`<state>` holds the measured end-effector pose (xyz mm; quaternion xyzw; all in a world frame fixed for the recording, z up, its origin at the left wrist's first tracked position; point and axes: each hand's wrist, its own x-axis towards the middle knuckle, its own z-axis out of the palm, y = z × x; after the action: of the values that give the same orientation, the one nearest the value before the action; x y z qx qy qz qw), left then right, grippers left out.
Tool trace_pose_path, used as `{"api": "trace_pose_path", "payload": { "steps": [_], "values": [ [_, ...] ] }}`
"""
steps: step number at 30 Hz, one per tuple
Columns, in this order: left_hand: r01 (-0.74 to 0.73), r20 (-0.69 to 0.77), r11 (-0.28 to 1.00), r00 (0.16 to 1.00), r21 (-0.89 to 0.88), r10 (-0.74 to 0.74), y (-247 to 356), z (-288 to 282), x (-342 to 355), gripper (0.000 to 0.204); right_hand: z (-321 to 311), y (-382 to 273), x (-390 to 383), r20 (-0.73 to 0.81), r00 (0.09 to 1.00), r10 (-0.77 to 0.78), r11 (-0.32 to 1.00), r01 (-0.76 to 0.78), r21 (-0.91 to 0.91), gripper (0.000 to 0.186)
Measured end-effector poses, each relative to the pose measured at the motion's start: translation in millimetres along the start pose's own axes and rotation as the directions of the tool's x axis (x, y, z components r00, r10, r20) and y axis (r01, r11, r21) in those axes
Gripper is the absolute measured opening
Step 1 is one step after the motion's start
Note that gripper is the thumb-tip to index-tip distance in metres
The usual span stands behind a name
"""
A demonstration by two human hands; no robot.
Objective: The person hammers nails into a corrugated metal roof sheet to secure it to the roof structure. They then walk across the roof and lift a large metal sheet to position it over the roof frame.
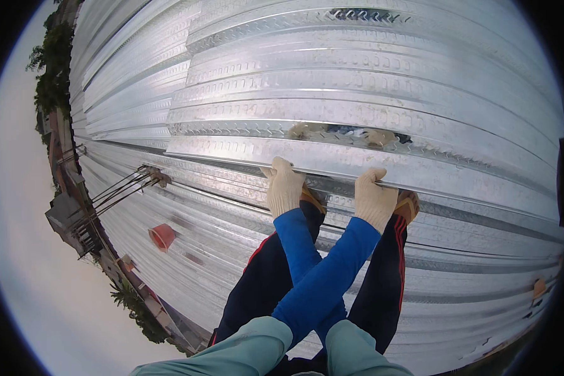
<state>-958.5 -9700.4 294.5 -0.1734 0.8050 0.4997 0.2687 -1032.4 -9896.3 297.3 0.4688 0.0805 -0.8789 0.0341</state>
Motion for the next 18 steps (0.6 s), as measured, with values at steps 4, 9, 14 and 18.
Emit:
{"api": "trace_pose_path", "payload": {
  "steps": [4,9,14,18],
  "values": [
    [0.547,0.525,0.080,0.828,-0.833,-0.196,16,-4,-24,0.048,-16,-38,-25,-0.086,0.996,0.019,0.999,-0.015,0.051,0.035],
    [0.614,0.641,0.404,0.763,-0.678,-0.084,82,-134,-68,0.051,-53,-93,-18,-0.192,0.979,-0.067,0.996,0.077,0.045,0.026],
    [-0.205,-0.490,0.973,0.840,0.108,0.231,58,-305,64,0.047,-103,-156,-21,-0.261,0.953,-0.153,0.988,0.149,-0.034,0.031],
    [0.156,-0.517,0.841,0.840,0.518,0.162,10,-440,149,0.086,-90,-169,-62,-0.216,0.970,-0.109,0.994,0.104,-0.035,0.028]
  ]
}}
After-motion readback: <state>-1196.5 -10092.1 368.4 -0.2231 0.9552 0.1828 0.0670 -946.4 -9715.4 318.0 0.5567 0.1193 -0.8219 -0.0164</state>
